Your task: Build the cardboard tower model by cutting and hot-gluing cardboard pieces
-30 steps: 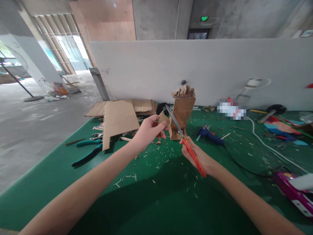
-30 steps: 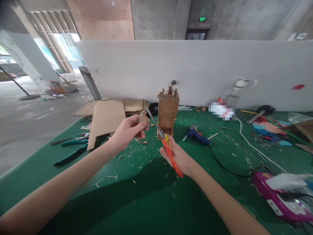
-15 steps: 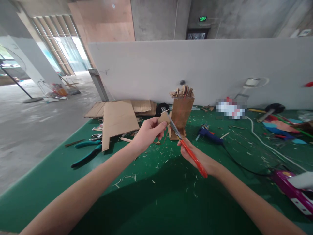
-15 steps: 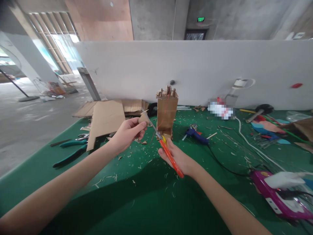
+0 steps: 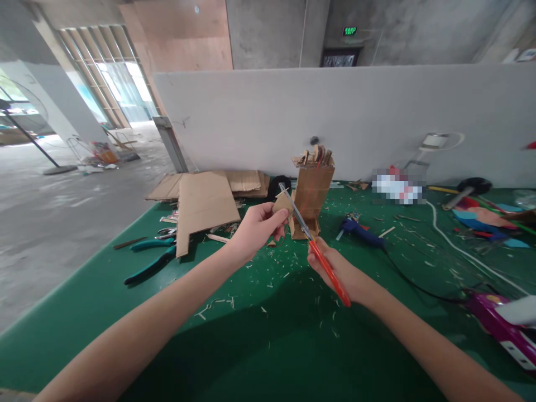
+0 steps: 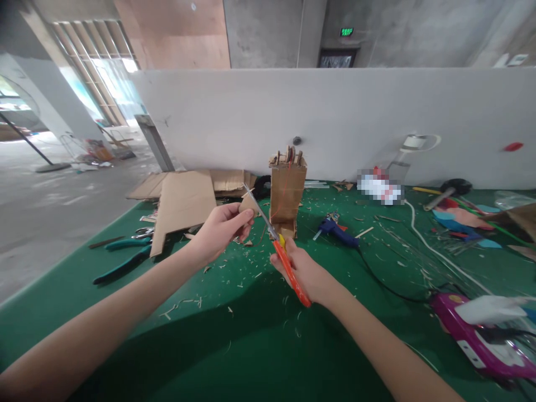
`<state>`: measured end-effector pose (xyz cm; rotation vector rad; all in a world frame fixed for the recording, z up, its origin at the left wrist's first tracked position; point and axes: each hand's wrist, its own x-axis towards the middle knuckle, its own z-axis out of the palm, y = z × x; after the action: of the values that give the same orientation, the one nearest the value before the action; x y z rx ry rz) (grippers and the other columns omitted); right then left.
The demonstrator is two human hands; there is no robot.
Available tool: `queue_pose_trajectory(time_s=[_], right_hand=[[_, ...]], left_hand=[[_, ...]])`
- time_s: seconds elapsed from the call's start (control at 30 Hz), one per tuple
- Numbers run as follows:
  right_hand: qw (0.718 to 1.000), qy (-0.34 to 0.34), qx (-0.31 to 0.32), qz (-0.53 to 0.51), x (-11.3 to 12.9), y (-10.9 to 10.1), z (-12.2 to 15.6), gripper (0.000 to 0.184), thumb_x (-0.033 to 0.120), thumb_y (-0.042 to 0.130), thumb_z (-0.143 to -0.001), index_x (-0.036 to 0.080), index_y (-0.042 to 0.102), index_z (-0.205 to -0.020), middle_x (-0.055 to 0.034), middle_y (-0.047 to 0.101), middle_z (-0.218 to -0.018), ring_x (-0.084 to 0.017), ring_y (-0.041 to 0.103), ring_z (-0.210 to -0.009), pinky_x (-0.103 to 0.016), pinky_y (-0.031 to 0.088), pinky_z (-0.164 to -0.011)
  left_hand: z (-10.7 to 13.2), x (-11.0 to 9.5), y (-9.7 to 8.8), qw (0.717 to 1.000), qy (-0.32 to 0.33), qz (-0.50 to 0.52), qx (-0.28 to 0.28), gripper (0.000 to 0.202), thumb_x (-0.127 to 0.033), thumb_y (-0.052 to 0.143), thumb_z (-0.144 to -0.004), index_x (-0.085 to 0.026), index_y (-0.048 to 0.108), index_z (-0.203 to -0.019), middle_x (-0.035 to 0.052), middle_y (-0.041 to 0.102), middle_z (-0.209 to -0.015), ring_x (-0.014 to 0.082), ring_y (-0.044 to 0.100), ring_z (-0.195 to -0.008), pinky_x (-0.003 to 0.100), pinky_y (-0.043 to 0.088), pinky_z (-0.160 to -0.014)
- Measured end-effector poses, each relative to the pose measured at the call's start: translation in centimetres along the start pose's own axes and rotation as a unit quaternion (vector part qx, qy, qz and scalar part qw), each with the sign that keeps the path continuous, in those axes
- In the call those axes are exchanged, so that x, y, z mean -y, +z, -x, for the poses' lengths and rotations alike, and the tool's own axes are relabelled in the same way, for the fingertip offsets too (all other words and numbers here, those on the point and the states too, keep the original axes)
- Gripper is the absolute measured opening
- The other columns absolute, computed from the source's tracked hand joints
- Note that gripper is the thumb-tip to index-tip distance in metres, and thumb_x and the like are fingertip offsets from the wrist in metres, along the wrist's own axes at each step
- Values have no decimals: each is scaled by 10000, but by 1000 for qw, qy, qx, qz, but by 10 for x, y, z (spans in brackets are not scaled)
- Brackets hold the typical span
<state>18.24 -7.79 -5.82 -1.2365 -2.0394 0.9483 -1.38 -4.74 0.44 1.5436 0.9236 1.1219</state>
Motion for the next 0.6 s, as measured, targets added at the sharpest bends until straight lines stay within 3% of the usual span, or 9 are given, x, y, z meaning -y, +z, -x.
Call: queue_pose_trajectory(time_s=[0.17, 0.4, 0.6], right_hand=[[999, 8, -27, -21, -5, 4, -1, 338, 552, 425, -871, 229, 364, -793, 26, 378, -707, -113, 387, -570, -273, 387, -486], [998, -17, 58, -2, 17, -13, 6, 356, 571, 281, -907, 232, 378, -957, 25, 340, -731, -134, 365, -612, -310, 404, -584], [999, -19, 44, -24, 16, -11, 6, 336, 554, 339, -903, 230, 388, -977, 25, 347, -725, -137, 373, -607, -313, 406, -587]], left_hand=[[-1, -1, -2, 1000, 5, -6, 0, 204, -292, 537, -842, -169, 495, -684, -31, 492, -561, 51, 456, -463, 207, 341, -447], [-3, -2, -6, 1000, 9, 22, -16, 222, -293, 563, -828, -188, 438, -676, -55, 424, -553, 46, 433, -452, 201, 320, -428], [-2, 1, -4, 1000, 10, 4, -3, 196, -302, 525, -851, -187, 453, -709, -42, 487, -569, 52, 463, -474, 189, 355, -443]])
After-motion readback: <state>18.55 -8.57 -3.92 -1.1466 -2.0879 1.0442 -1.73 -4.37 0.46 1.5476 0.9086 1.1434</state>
